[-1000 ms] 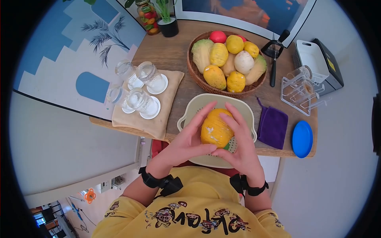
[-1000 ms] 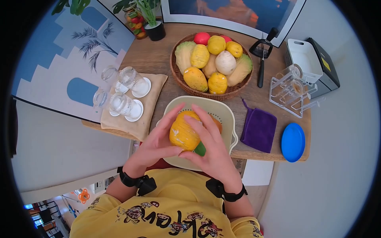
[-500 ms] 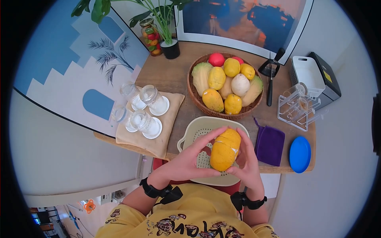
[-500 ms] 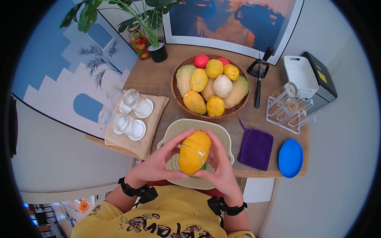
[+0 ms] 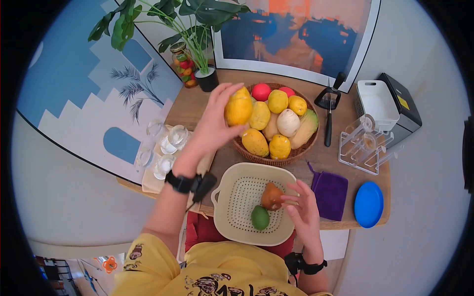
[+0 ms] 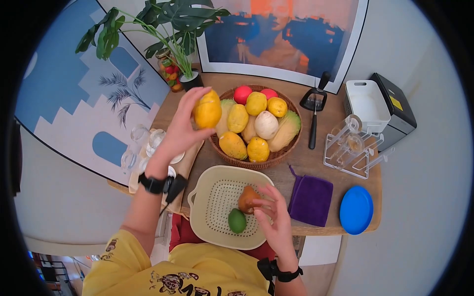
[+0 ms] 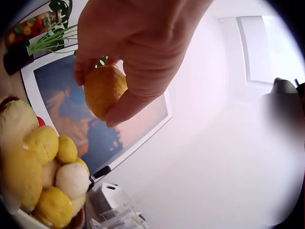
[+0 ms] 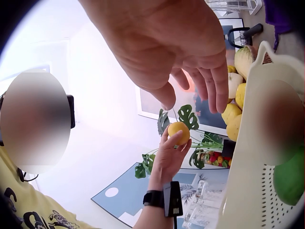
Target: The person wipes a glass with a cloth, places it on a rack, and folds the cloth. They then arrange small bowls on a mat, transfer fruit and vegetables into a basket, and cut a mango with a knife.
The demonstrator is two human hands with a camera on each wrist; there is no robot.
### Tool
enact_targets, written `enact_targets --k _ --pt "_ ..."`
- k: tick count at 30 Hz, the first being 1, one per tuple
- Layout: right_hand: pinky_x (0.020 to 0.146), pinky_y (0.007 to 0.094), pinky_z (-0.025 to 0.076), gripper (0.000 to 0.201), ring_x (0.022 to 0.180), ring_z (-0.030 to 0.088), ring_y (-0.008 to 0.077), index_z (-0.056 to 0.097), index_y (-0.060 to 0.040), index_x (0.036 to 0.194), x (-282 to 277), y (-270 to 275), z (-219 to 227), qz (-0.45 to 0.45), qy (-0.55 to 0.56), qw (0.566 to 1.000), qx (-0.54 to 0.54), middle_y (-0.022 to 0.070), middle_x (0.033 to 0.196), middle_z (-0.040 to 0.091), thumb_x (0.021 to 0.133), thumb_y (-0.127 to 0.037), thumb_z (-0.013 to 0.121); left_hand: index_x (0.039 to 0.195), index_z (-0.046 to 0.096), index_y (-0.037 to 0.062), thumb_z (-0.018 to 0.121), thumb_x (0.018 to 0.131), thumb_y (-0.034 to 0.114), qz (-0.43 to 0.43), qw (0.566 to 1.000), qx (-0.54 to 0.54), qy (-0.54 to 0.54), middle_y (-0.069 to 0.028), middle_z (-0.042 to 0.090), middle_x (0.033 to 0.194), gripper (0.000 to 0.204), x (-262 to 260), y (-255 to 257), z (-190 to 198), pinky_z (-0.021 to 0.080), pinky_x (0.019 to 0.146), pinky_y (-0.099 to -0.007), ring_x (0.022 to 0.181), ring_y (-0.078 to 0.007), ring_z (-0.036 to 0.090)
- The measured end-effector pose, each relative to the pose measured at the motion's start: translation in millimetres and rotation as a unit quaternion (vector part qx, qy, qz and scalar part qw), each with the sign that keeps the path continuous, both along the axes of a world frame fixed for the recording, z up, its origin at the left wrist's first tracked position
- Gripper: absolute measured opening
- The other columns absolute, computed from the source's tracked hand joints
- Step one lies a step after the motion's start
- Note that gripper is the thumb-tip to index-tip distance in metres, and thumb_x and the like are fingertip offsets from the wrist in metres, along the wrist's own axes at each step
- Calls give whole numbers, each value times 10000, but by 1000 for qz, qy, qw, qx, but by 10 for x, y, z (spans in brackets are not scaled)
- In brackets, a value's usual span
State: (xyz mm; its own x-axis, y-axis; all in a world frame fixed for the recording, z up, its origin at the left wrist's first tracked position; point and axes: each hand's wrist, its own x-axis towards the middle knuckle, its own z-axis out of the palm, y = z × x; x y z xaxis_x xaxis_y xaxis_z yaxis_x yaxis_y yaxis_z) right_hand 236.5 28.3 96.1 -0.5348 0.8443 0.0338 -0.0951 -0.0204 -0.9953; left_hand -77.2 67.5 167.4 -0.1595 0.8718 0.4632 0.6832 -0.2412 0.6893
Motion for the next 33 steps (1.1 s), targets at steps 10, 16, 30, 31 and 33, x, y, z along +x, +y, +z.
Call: enact_targets --k 10,16,30,31,33 --pt "941 323 503 576 1070 626 202 359 -19 1464 519 3 -107 -61 -29 997 -21 130 1288 550 939 16 591 1502 374 82 867 613 102 -59 956 -201 203 -179 453 1485 1016 -824 1463 -264 353 1160 -374 1382 -314 431" --pt "933 320 498 554 1048 628 197 388 -12 1442 709 54 -120 -101 -61 993 -23 133 1265 563 926 34 584 1493 391 109 875 563 86 -127 913 -323 216 -171 475 1466 1048 -825 1903 -416 358 1156 -378 1365 -315 451" --pt "919 311 497 498 1032 637 188 435 -12 1411 728 199 -188 -122 -67 990 -23 126 1237 584 941 -1 602 1539 318 114 755 531 -62 -215 872 -439 26 -153 451 1480 1112 -804 2196 -506 325 1168 -391 1400 -283 397" --pt "919 311 497 498 1032 637 188 435 -12 1411 724 207 -190 -122 -68 990 -24 126 1237 584 941 -1 602 1541 315 111 749 526 -64 -219 869 -443 40 -152 449 1485 1118 -768 2188 -468 327 1167 -390 1400 -280 396" --pt "926 312 497 491 1031 639 189 444 -13 1406 715 223 -193 -121 -70 990 -22 124 1235 587 941 -3 603 1540 321 117 750 518 -61 -214 867 -445 70 -151 450 1486 1123 -745 2209 -462 328 1167 -390 1400 -278 397"
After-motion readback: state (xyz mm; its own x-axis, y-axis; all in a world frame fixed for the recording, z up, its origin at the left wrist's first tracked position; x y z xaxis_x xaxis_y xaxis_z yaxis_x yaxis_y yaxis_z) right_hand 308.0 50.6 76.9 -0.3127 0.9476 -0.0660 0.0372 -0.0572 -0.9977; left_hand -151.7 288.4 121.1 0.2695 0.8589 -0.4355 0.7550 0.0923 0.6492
